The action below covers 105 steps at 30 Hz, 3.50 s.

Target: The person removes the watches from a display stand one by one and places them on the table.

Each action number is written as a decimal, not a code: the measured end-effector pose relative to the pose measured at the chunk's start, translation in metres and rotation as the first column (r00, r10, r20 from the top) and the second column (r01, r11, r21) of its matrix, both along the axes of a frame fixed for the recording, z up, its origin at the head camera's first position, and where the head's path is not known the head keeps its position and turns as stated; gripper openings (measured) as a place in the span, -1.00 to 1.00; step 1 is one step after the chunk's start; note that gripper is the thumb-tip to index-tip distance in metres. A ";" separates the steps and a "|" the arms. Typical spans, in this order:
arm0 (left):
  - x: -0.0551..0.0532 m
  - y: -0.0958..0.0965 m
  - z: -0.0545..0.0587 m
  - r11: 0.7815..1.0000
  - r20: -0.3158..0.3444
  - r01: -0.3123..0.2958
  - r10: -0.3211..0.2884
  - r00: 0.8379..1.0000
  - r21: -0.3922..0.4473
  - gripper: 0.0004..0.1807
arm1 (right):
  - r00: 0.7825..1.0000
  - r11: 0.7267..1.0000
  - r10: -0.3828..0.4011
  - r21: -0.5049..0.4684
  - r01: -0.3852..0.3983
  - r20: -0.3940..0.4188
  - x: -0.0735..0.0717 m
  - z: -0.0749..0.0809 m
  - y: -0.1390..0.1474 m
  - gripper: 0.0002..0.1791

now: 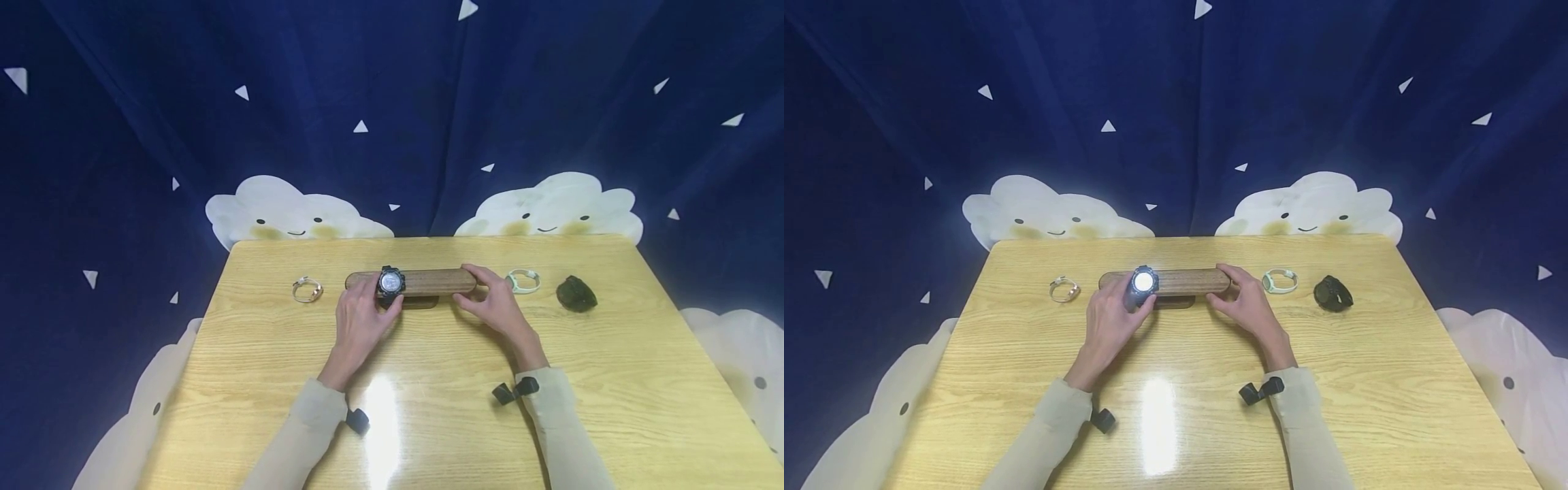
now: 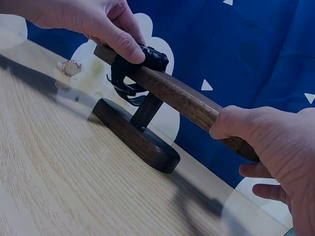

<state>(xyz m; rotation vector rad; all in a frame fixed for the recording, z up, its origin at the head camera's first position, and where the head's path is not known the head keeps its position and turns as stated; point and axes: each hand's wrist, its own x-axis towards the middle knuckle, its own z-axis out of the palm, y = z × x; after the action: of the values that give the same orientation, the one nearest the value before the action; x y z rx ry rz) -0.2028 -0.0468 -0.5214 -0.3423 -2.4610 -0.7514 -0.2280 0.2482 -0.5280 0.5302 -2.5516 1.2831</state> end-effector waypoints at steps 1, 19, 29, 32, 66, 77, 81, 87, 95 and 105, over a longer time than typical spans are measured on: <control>0.000 0.000 0.000 1.000 -0.002 0.000 0.000 1.000 0.001 -0.34 | 1.000 1.000 0.000 0.000 0.000 0.001 0.000 0.000 0.000 -0.29; 0.001 -0.009 -0.001 0.999 -0.029 0.007 -0.006 1.000 0.036 -0.37 | 1.000 1.000 0.002 -0.014 -0.002 0.002 0.000 -0.001 0.001 -0.30; 0.001 -0.014 -0.001 0.998 -0.029 0.021 -0.019 0.999 0.059 -0.38 | 1.000 1.000 0.008 -0.007 -0.008 0.005 -0.001 -0.002 0.001 -0.31; 0.002 -0.016 -0.001 0.998 -0.030 0.022 -0.020 0.999 0.060 -0.38 | 1.000 1.000 0.005 -0.005 -0.005 0.012 -0.001 -0.001 0.001 -0.30; 0.004 -0.032 -0.003 0.998 -0.043 -0.013 0.016 0.999 0.064 -0.38 | 1.000 1.000 0.003 -0.005 -0.003 -0.017 -0.001 -0.001 0.002 -0.30; 0.005 -0.036 -0.005 0.997 -0.048 -0.031 0.034 0.998 0.064 -0.34 | 1.000 1.000 0.014 -0.017 -0.014 -0.016 -0.001 0.000 0.001 -0.31; 0.005 -0.038 -0.005 0.997 -0.037 -0.039 0.042 0.998 0.069 -0.35 | 1.000 1.000 0.017 -0.018 -0.017 -0.018 -0.001 -0.001 0.001 -0.31; 0.005 -0.040 -0.006 0.997 -0.052 -0.033 0.037 0.998 0.076 -0.37 | 1.000 1.000 0.014 -0.020 -0.014 -0.010 -0.001 -0.001 0.001 -0.31; 0.004 -0.042 -0.009 0.996 -0.067 -0.035 0.040 0.997 0.084 -0.36 | 1.000 0.999 0.019 -0.027 -0.019 -0.003 0.001 0.000 0.001 -0.31; 0.006 -0.047 -0.006 0.996 -0.062 -0.045 0.050 0.997 0.079 -0.36 | 1.000 1.000 0.018 -0.022 -0.018 -0.007 -0.001 -0.001 0.001 -0.31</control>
<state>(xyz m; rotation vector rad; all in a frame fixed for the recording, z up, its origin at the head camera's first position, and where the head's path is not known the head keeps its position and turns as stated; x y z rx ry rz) -0.1970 -0.0936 -0.5279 -0.2730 -2.3644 -0.8013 -0.2290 0.2496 -0.5290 0.5531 -2.5295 1.3115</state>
